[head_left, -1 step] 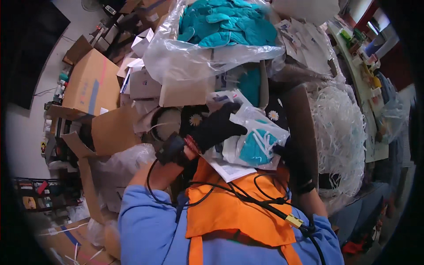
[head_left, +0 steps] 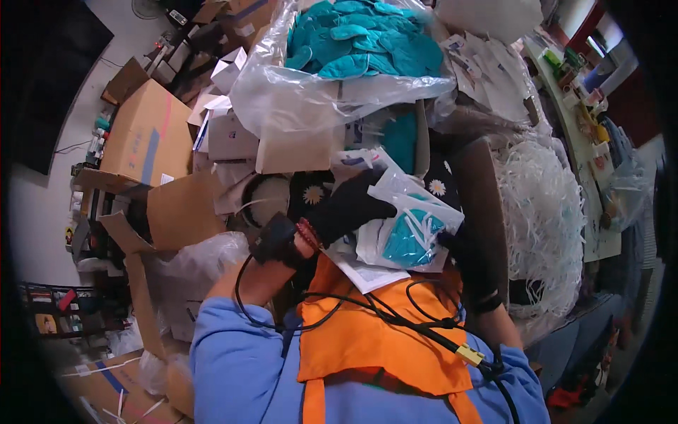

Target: Sort green masks from a large plastic bag into smaller individual clear plastic bags.

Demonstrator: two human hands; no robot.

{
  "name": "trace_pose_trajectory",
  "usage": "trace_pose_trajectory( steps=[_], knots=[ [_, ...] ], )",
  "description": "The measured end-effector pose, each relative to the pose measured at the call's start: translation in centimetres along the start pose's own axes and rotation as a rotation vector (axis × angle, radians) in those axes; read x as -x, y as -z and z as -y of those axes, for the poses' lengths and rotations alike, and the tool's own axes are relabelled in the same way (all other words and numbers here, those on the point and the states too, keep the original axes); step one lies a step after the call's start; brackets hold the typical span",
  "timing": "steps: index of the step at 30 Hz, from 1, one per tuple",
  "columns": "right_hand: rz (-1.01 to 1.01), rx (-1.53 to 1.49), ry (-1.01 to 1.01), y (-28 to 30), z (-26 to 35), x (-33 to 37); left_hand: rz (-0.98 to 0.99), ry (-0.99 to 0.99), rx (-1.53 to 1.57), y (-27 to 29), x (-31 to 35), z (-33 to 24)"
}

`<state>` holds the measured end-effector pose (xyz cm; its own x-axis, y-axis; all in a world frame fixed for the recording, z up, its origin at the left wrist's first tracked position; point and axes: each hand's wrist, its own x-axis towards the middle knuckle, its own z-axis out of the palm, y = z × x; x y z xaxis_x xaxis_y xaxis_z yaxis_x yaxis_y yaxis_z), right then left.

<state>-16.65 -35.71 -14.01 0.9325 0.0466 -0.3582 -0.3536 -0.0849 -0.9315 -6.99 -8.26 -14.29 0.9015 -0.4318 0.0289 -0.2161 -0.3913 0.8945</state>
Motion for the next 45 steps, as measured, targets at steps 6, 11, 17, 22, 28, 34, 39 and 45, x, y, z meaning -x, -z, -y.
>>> trace_pose_trajectory(
  steps=[6,11,17,22,28,34,39,45],
  knots=[
    [-0.175,-0.095,0.298,-1.9,2.6,-0.7,-0.077,0.003,0.154,2.9,-0.8,-3.4],
    [-0.436,-0.112,0.528,-2.1,5.3,-5.3,-0.36,-0.311,-0.306,4.0,-3.9,0.2],
    [-0.674,0.224,0.722,-3.4,12.0,-9.6,-0.421,-0.283,-0.397,2.8,-6.4,4.3],
    [-0.698,0.64,0.8,-3.6,15.1,-11.6,-0.593,-0.213,-0.388,2.2,-7.5,4.4],
    [-0.562,0.994,1.03,-2.9,13.0,-15.3,-0.657,-0.315,-0.22,6.2,-8.9,2.6],
    [-0.171,0.894,1.154,-5.1,14.8,-15.6,-0.336,-0.377,-0.208,5.8,-11.3,-0.7],
    [-0.132,0.661,0.795,-3.9,14.6,-15.2,-0.355,-0.271,-0.077,6.6,-12.4,1.4],
    [-0.127,0.871,0.683,-3.1,11.6,-16.2,-0.452,-0.29,-0.057,6.0,-13.0,2.9]
  ],
)
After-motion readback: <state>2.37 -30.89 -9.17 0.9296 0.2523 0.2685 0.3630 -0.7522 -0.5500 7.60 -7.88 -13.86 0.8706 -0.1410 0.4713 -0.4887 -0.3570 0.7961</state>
